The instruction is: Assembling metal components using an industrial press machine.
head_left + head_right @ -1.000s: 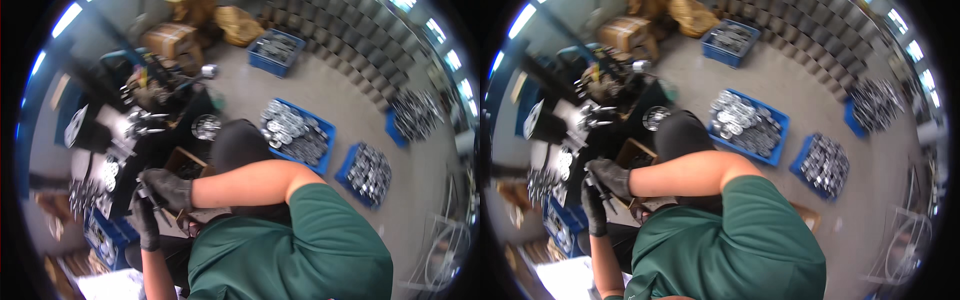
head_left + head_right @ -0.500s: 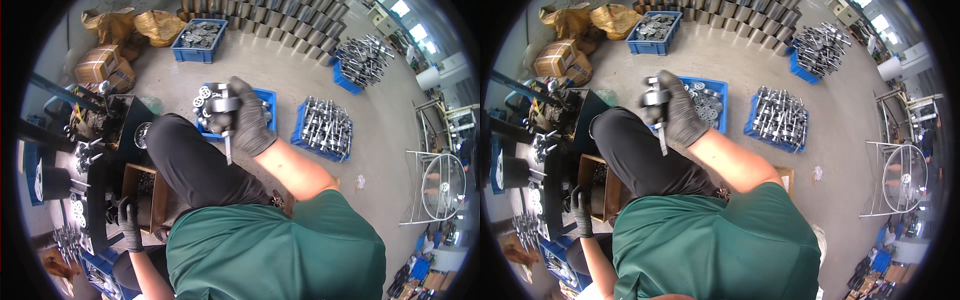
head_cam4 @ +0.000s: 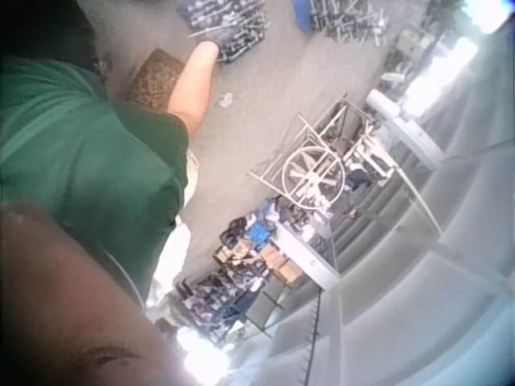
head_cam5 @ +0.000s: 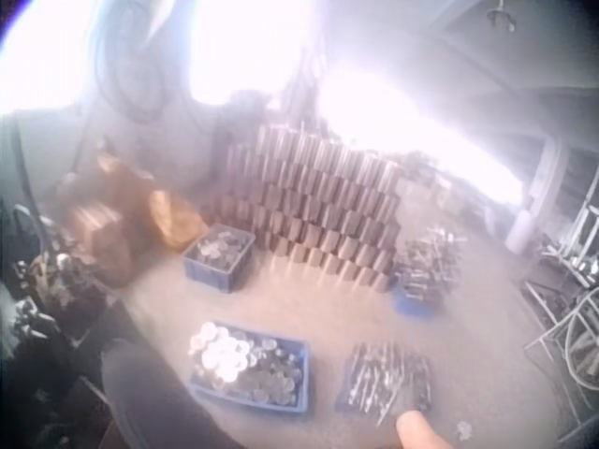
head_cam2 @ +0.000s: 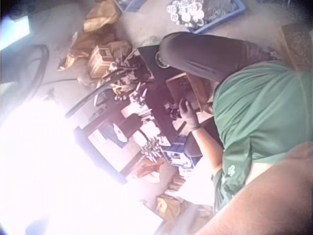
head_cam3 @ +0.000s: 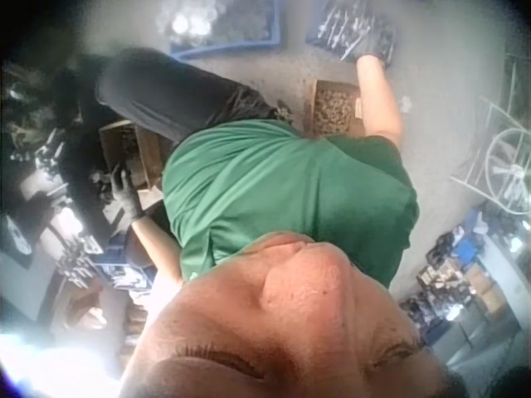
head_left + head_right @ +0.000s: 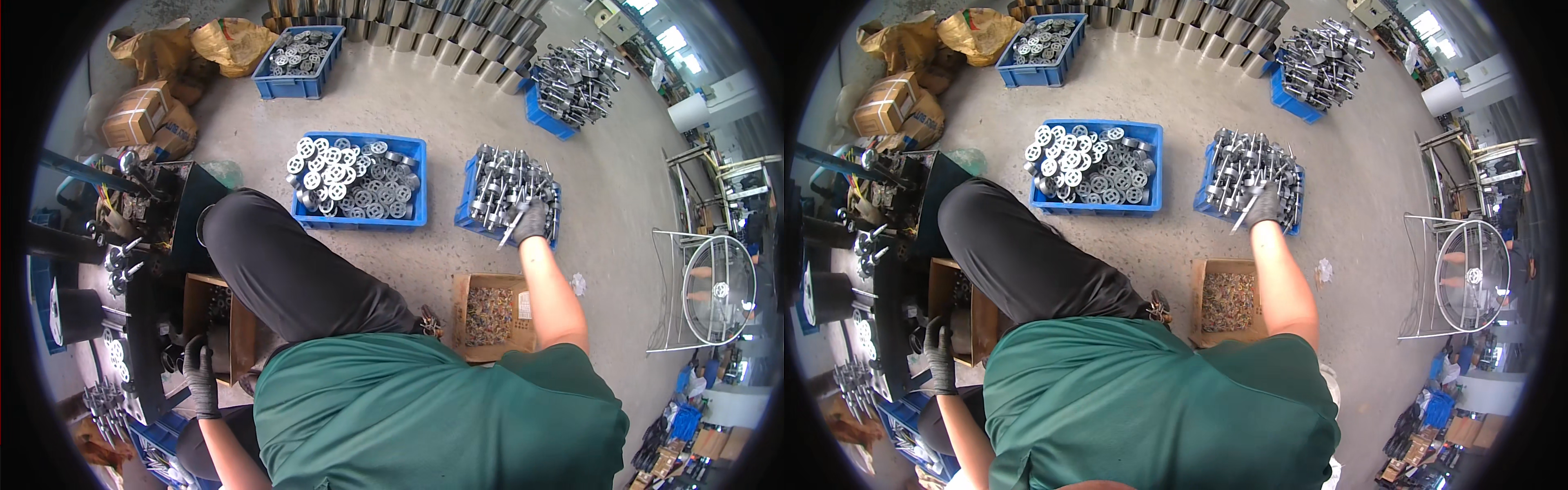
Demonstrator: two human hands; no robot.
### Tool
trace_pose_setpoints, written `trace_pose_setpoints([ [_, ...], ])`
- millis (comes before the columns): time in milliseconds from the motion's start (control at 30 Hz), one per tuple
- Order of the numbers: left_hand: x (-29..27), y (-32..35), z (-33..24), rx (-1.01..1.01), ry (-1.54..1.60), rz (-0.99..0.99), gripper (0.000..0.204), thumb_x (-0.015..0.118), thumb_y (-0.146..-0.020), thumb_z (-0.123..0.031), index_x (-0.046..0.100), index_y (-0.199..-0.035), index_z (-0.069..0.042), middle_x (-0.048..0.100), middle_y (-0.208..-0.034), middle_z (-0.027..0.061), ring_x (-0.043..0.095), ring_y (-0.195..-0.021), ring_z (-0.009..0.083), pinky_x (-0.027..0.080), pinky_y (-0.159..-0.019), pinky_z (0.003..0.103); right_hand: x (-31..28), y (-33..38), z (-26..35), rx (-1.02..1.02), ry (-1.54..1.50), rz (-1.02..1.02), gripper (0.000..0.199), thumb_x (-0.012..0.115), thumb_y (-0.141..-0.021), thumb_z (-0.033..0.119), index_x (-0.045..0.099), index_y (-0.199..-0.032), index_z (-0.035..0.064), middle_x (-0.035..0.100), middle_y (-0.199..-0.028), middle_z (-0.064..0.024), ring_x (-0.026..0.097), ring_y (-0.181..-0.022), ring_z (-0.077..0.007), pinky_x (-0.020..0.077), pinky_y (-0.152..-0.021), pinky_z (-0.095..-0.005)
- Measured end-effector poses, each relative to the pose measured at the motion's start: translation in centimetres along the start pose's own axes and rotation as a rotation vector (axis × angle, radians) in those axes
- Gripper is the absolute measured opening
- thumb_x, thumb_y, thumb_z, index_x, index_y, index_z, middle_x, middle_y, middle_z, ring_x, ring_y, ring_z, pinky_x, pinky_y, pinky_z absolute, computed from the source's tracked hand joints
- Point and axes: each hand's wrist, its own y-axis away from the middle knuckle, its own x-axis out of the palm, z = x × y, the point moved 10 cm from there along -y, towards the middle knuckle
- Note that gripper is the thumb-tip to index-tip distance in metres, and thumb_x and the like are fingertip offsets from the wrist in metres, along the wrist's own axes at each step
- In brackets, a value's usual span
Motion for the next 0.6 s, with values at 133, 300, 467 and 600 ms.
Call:
trace_pose_setpoints([
  [133, -0.3, 0.4, -0.8, -0.034, -0.044, 0.004, 0.032, 0.061, -0.102, -0.009, 0.061, -0.134, -0.002, 0.066, -0.121, 0.0049, 0.060, -0.107, 0.0127, 0.050, -0.095, 0.027, -4.9, -2.4, 6.1, -0.121, 0.269, -0.211, 0.031, 0.063, -0.092, 0.041, 0.069, -0.101, 0.0116, 0.066, -0.077, -0.0023, 0.062, -0.057, -0.0197, 0.0514, -0.050, -0.0359],
  [300, 2.9, -1.5, 0.9, -0.010, -0.016, 0.066, 0.032, 0.061, -0.102, -0.008, 0.062, -0.133, -0.002, 0.066, -0.122, 0.0063, 0.060, -0.110, 0.0143, 0.049, -0.099, 0.028, -15.5, -11.8, 12.2, -0.291, 1.127, -0.188, 0.065, 0.063, -0.085, 0.046, 0.066, -0.129, -0.0016, 0.073, -0.116, -0.0219, 0.071, -0.098, -0.0367, 0.0547, -0.087, -0.0425],
  [467, -1.4, 0.5, 0.2, -0.040, -0.080, -0.033, 0.033, 0.062, -0.100, -0.006, 0.062, -0.133, -0.001, 0.068, -0.124, 0.0081, 0.061, -0.114, 0.0171, 0.048, -0.102, 0.031, -13.5, -10.2, 2.8, -0.283, 1.433, -0.379, 0.043, 0.062, -0.088, 0.037, 0.075, -0.119, 0.0097, 0.070, -0.124, -0.0234, 0.067, -0.117, -0.0386, 0.0526, -0.097, -0.0457],
  [600, -0.1, 0.7, -9.8, 0.223, -0.202, -0.109, 0.034, 0.064, -0.098, -0.005, 0.062, -0.131, 0.003, 0.069, -0.123, 0.0105, 0.064, -0.113, 0.0182, 0.049, -0.102, 0.031, -12.3, -10.1, 4.7, -0.931, 1.668, -0.494, 0.058, 0.062, -0.083, 0.042, 0.066, -0.136, 0.0175, 0.068, -0.125, -0.0267, 0.065, -0.115, -0.0460, 0.0510, -0.101, -0.0498],
])
